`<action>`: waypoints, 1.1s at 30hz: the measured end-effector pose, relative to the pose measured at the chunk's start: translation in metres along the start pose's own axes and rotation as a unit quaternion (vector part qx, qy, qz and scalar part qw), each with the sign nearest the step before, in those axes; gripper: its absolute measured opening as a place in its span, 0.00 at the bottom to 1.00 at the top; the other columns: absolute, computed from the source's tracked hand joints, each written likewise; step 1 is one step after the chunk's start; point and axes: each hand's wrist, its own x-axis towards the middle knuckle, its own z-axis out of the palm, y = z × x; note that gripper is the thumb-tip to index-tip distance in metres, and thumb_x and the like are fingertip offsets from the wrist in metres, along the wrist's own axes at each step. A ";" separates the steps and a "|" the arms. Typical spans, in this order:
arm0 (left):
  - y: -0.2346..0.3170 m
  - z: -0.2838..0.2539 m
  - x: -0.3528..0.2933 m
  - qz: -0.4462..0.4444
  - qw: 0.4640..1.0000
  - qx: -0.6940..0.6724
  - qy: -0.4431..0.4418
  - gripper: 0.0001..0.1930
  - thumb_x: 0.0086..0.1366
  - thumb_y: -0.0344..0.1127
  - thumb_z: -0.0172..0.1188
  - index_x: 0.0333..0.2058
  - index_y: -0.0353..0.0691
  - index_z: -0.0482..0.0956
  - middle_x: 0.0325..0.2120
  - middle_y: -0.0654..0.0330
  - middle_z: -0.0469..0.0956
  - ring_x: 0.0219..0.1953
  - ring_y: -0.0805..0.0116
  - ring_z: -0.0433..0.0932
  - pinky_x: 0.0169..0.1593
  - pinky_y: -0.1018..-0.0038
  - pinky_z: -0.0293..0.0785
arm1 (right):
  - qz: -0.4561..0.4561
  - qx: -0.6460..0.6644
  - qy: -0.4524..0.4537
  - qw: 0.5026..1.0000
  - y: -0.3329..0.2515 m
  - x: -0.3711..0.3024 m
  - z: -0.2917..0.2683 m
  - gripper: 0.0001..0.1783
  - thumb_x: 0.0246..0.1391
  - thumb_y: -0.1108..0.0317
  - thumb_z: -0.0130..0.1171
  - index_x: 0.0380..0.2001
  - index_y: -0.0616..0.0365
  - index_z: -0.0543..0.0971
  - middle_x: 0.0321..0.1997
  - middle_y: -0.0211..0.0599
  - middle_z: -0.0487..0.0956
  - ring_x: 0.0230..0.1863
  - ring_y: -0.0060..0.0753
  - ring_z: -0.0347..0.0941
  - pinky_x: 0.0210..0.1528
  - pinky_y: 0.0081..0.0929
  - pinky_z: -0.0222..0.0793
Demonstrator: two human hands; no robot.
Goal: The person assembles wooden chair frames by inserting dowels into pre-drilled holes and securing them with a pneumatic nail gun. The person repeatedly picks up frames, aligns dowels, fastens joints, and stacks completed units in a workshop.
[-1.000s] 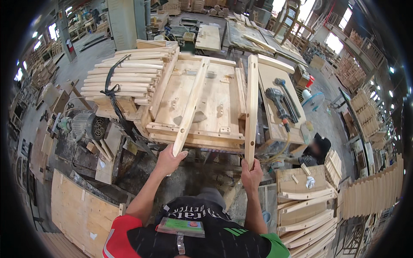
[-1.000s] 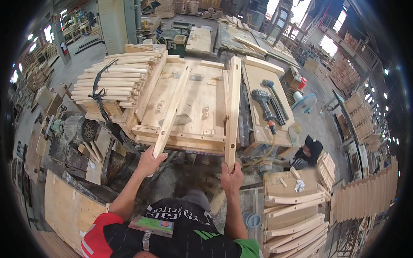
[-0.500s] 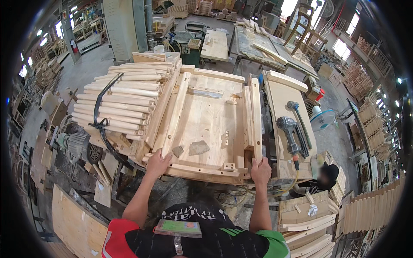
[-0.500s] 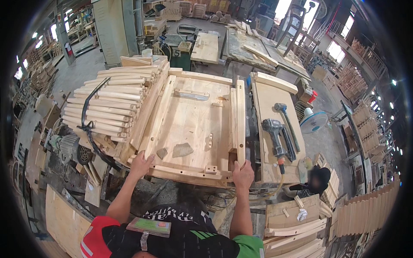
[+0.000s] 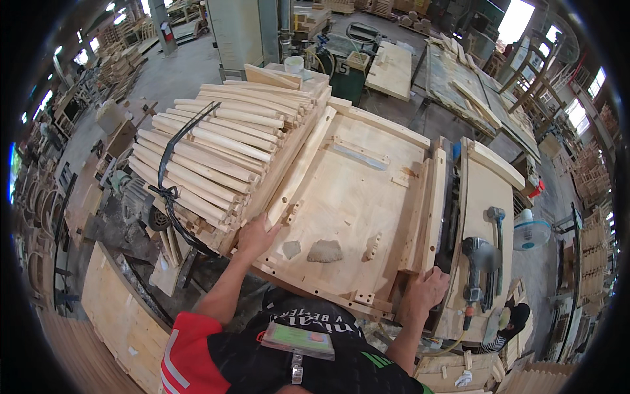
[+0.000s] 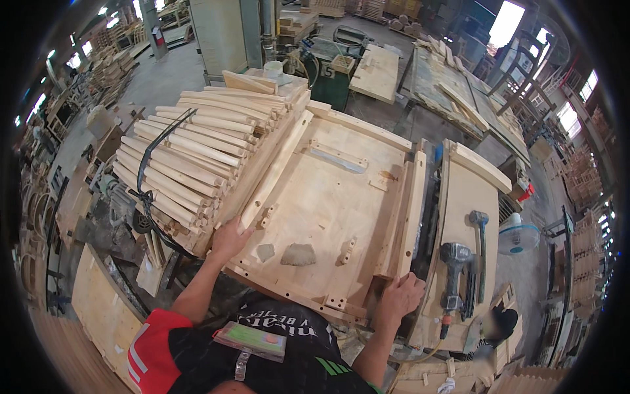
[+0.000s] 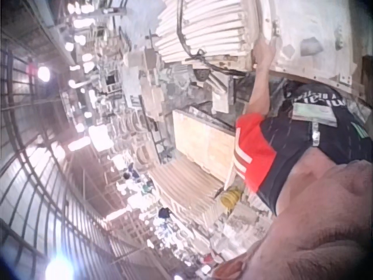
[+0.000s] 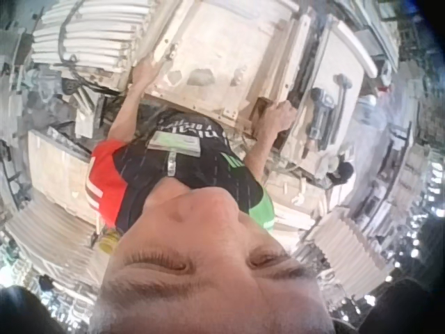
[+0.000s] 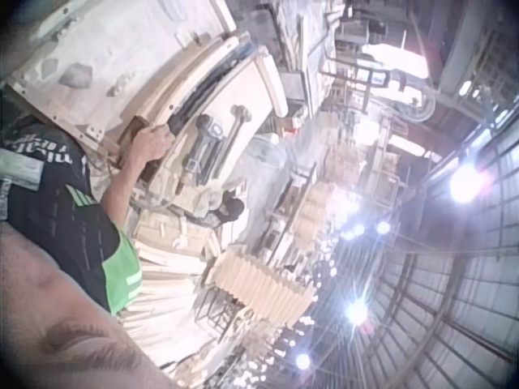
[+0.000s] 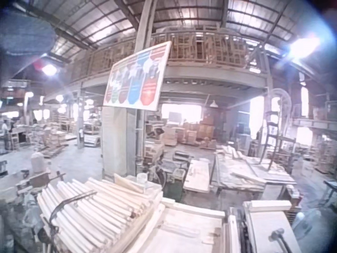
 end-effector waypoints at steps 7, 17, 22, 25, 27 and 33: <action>0.005 0.013 0.004 -0.062 0.997 0.039 -0.020 0.33 0.71 0.58 0.62 0.61 0.34 0.75 0.46 0.38 0.85 0.45 0.38 0.86 0.52 0.48 0.81 | -0.160 0.141 0.042 0.976 -0.044 0.018 0.008 0.29 0.56 0.70 0.71 0.60 0.63 0.76 0.60 0.55 0.74 0.62 0.60 0.71 0.64 0.54 0.66; 0.013 0.014 -0.002 -0.110 0.991 0.041 -0.060 0.35 0.73 0.58 0.60 0.70 0.42 0.70 0.55 0.40 0.81 0.47 0.41 0.86 0.52 0.50 0.82 | -0.452 0.417 -0.208 0.761 -0.306 0.043 -0.007 0.22 0.62 0.66 0.69 0.57 0.59 0.80 0.45 0.46 0.83 0.42 0.46 0.83 0.40 0.39 0.79; 0.002 0.023 -0.011 -0.070 0.996 0.034 0.034 0.35 0.73 0.58 0.59 0.70 0.41 0.69 0.53 0.42 0.82 0.51 0.40 0.85 0.54 0.48 0.81 | -0.607 0.368 -0.090 0.699 -0.408 0.021 -0.040 0.20 0.63 0.60 0.68 0.55 0.57 0.80 0.45 0.46 0.81 0.46 0.49 0.83 0.43 0.46 0.79; 0.012 0.015 -0.005 -0.121 0.991 0.014 -0.050 0.36 0.74 0.58 0.57 0.72 0.41 0.66 0.62 0.39 0.76 0.61 0.40 0.79 0.61 0.47 0.76 | -0.634 0.242 -0.108 0.726 -0.439 0.022 -0.032 0.16 0.63 0.59 0.67 0.48 0.57 0.80 0.44 0.45 0.81 0.46 0.53 0.82 0.44 0.49 0.78; 0.016 0.010 -0.009 -0.140 0.986 0.033 -0.079 0.36 0.75 0.57 0.57 0.73 0.42 0.64 0.60 0.41 0.78 0.59 0.43 0.81 0.59 0.51 0.78 | -0.645 0.187 -0.129 0.729 -0.444 0.021 -0.028 0.15 0.62 0.60 0.68 0.45 0.56 0.79 0.43 0.45 0.80 0.46 0.54 0.82 0.45 0.48 0.78; 0.006 0.016 -0.014 -0.108 0.994 0.019 -0.024 0.36 0.75 0.55 0.58 0.74 0.43 0.64 0.58 0.44 0.80 0.58 0.45 0.82 0.59 0.53 0.79 | -0.670 0.237 -0.151 0.687 -0.414 0.037 -0.011 0.11 0.61 0.65 0.68 0.41 0.57 0.78 0.39 0.46 0.80 0.42 0.55 0.81 0.42 0.45 0.78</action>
